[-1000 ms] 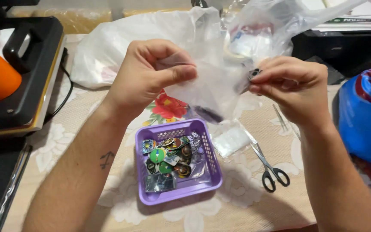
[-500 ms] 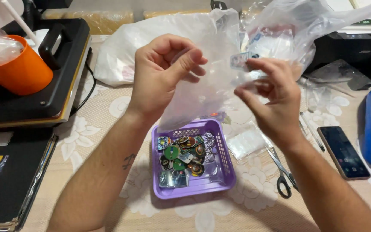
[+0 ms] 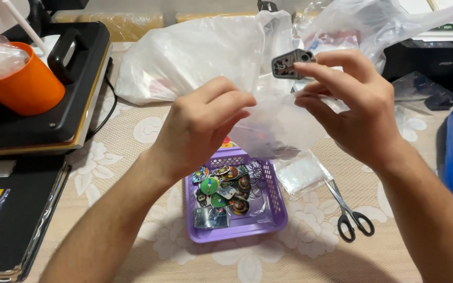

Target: The person assembles keychains by hand. They pick up small round badges from a purple basket, attach metal rings, and place the finished keychains back into the basket. The person also handles a small plastic bag and places it on a nearby surface.

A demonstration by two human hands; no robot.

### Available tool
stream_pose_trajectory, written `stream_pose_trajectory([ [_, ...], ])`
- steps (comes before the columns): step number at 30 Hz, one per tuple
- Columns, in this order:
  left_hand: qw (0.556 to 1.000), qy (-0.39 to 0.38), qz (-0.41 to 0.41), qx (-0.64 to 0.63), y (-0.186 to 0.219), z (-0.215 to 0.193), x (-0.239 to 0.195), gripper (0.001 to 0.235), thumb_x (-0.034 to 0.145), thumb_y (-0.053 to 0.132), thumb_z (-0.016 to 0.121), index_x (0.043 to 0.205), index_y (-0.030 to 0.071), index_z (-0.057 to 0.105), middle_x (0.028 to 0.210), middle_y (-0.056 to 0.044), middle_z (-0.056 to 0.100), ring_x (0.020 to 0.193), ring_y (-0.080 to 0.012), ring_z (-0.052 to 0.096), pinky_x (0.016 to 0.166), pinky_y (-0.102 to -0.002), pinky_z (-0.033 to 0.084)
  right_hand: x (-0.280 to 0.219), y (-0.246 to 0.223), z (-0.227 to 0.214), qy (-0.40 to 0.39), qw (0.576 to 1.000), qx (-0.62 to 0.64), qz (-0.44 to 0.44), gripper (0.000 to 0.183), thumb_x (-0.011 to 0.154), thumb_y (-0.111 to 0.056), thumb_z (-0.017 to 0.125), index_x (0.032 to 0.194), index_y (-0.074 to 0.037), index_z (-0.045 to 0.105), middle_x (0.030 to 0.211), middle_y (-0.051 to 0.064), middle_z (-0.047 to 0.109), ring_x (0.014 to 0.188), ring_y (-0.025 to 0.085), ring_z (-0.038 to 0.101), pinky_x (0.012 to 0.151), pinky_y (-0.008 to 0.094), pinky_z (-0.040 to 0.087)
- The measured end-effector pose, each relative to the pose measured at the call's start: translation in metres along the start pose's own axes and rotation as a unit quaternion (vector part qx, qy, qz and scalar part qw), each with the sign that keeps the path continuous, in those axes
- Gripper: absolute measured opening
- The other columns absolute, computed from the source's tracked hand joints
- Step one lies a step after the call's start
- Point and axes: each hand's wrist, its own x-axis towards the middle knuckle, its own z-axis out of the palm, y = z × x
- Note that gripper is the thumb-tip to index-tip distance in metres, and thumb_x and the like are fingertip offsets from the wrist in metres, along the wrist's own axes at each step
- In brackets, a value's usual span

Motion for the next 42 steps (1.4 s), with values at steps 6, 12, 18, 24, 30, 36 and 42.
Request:
stream_pose_trajectory([
  [6,0.969,-0.078,0.118,0.202,0.001,0.009,-0.001,0.026,0.101,-0.002,0.063,0.124,0.01,0.063,0.083,-0.003,0.051,0.058,-0.0177,0.057,0.048,-0.031,0.043,-0.015,0.004,-0.004,0.004,0.999,0.016,0.036,0.032,0.099,0.014,0.073,0.129,0.01,0.063,0.121,0.025,0.051,0.094,0.032,0.076,0.092,0.035,0.063],
  [12,0.957,-0.129,0.173,0.195,-0.006,0.011,-0.003,0.015,0.107,0.029,0.063,0.106,0.015,0.06,0.076,0.0,0.045,0.057,-0.0186,0.05,0.05,-0.034,0.042,-0.026,0.014,-0.009,0.018,0.997,-0.061,-0.032,0.019,0.101,-0.001,0.077,0.119,0.003,0.073,0.111,0.025,0.065,0.092,0.03,0.067,0.086,0.039,0.057],
  [18,0.98,-0.137,0.117,0.081,-0.005,0.006,0.006,0.041,0.107,0.029,0.058,0.076,0.006,0.045,0.085,-0.008,0.049,0.061,-0.0254,0.051,0.047,-0.04,0.039,-0.034,0.018,-0.004,0.048,0.995,-0.049,-0.066,0.02,0.099,0.002,0.076,0.117,0.008,0.071,0.109,0.027,0.063,0.094,0.036,0.065,0.087,0.044,0.057],
  [24,0.981,-0.119,0.126,-0.086,0.009,0.005,0.018,0.053,0.094,0.018,0.076,0.049,0.004,0.05,0.113,-0.014,0.068,0.079,-0.0289,0.058,0.068,-0.041,0.044,-0.043,0.01,-0.006,0.02,0.999,-0.01,-0.045,0.029,0.097,0.006,0.073,0.124,0.009,0.064,0.114,0.026,0.056,0.086,0.025,0.076,0.091,0.035,0.064],
  [30,0.945,-0.307,-0.018,-0.112,0.016,-0.006,0.022,0.054,0.096,0.037,0.071,0.061,0.015,0.036,0.053,0.004,0.041,0.05,-0.0154,0.038,0.047,-0.033,0.029,-0.043,0.003,-0.01,0.014,0.998,0.05,-0.023,0.034,0.094,0.009,0.073,0.125,0.011,0.06,0.116,0.025,0.053,0.091,0.03,0.079,0.089,0.034,0.066],
  [36,0.937,-0.344,-0.052,0.021,0.025,0.003,0.024,0.028,0.103,0.022,0.059,0.079,0.009,0.052,0.085,-0.006,0.053,0.075,-0.0269,0.058,0.05,-0.045,0.045,-0.057,0.012,-0.018,0.02,0.999,-0.012,-0.036,0.045,0.089,-0.01,0.085,0.125,0.007,0.065,0.11,0.025,0.062,0.095,0.031,0.066,0.085,0.039,0.057],
  [42,0.959,-0.278,0.009,-0.051,0.025,0.014,0.029,0.022,0.103,0.02,0.055,0.09,0.003,0.054,0.112,-0.02,0.056,0.094,-0.0363,0.058,0.076,-0.046,0.047,-0.05,-0.025,-0.039,0.063,0.995,-0.015,0.08,0.024,0.083,-0.002,0.092,0.096,0.005,0.073,0.095,0.022,0.069,0.084,0.026,0.066,0.079,0.033,0.054],
])
